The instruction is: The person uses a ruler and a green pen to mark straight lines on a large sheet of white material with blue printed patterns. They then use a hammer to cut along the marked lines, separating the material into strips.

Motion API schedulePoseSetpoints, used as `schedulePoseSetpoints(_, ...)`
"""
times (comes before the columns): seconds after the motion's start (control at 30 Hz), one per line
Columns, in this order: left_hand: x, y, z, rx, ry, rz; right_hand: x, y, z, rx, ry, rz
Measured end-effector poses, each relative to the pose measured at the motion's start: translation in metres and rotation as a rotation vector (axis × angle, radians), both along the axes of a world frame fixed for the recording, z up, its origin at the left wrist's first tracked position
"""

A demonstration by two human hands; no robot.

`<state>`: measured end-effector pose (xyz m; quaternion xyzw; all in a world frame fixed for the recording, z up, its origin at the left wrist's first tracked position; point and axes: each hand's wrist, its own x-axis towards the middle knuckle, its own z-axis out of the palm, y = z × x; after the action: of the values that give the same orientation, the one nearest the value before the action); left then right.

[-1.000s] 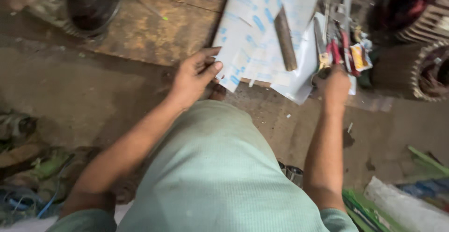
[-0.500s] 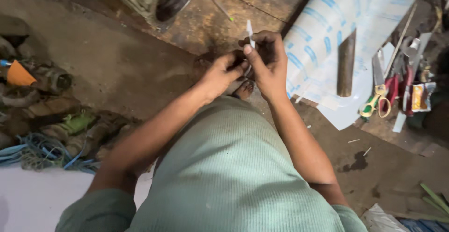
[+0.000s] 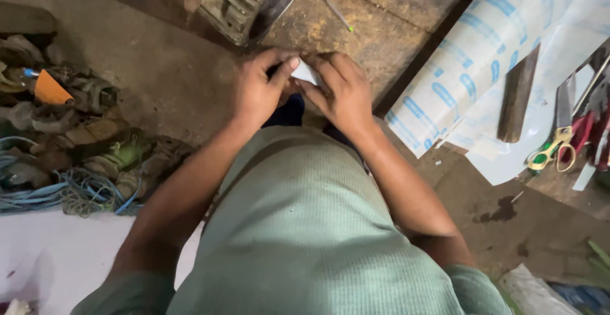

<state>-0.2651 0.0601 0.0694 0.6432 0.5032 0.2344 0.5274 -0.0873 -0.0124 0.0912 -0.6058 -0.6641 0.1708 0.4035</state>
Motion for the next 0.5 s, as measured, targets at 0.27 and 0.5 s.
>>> schedulePoseSetpoints(0.27, -0.031, 0.022, 0.008, -0.301, 0.042, -0.004, -0.013, 0.062, -0.056, 0.049, 0.173, -0.26)
schedulePoseSetpoints(0.5, -0.047, 0.011, -0.006, -0.184, 0.17, -0.143, -0.042, 0.124, -0.09, 0.14, 0.192, -0.397)
